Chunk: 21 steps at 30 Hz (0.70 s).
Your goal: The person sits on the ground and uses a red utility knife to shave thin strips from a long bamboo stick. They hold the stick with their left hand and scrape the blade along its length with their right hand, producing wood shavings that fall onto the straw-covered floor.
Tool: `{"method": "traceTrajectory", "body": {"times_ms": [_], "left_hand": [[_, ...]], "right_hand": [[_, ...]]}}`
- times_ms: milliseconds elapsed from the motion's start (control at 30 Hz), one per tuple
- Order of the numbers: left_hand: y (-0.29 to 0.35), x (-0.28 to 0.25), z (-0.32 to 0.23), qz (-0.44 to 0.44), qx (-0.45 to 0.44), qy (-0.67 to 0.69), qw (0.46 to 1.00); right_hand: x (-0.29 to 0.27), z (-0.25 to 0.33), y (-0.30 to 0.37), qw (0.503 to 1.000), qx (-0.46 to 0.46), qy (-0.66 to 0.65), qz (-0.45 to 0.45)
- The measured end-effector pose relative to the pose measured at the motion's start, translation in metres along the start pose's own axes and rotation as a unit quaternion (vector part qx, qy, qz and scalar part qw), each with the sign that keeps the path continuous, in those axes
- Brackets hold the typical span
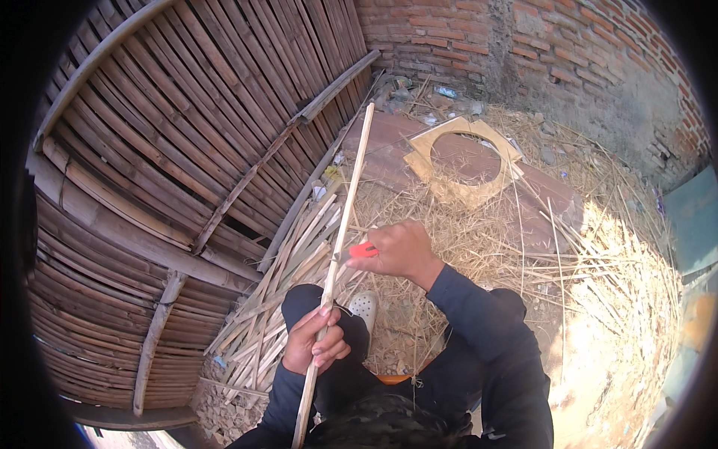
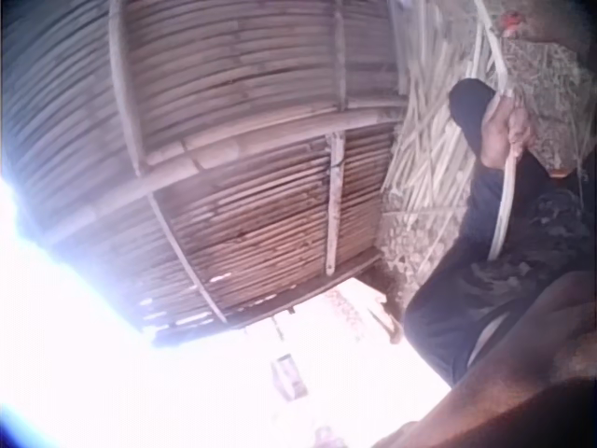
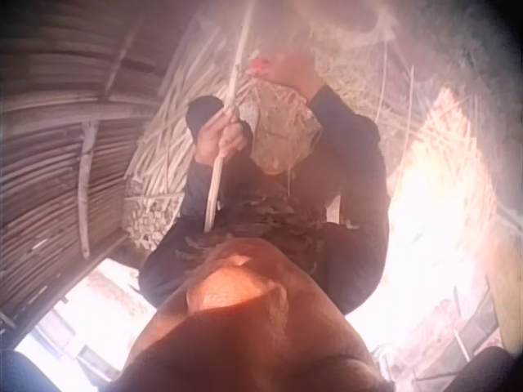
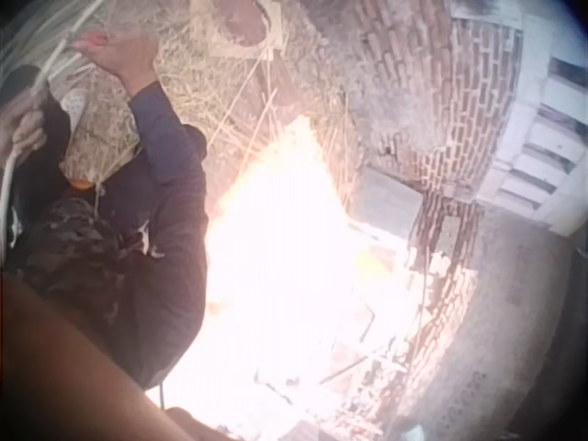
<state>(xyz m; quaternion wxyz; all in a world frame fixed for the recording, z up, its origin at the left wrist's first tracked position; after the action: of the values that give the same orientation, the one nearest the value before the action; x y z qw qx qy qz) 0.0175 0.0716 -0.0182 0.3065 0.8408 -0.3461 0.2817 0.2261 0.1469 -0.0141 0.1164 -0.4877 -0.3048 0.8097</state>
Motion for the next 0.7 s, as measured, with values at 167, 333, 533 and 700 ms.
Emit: {"method": "traceTrajectory", "body": {"times_ms": [167,333,533,700], "left_hand": [[0.011,0.004,0.020,0.004,-0.039,-0.001,0.999],[0.006,-0.004,0.012,-0.012,-0.006,0.014,1.000],[0.010,0.008,0.001,-0.036,0.003,-0.070,0.997],[0.011,0.012,0.015,-0.041,-0.037,-0.067,0.996]], "right_hand": [[-0.011,-0.042,-0.014,0.994,0.092,0.054,0.026],[0.001,0.036,0.028,0.996,-0.042,-0.074,0.027],[-0.012,-0.020,-0.013,0.999,0.027,0.017,-0.019],[-0.018,-0.076,-0.023,0.992,0.107,0.067,0.004]]}}
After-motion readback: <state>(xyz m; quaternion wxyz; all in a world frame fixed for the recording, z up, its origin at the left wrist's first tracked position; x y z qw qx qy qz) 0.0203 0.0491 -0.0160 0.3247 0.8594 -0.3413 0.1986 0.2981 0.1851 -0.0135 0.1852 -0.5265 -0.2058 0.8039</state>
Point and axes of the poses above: each hand's wrist, its own y-axis away from the middle knuckle, its own x-axis out of the palm, z = x × y, the point moved 4 cm from there along -y, towards the middle knuckle, and after that the axes turned 3 degrees about -y, right-handed, at the moved point
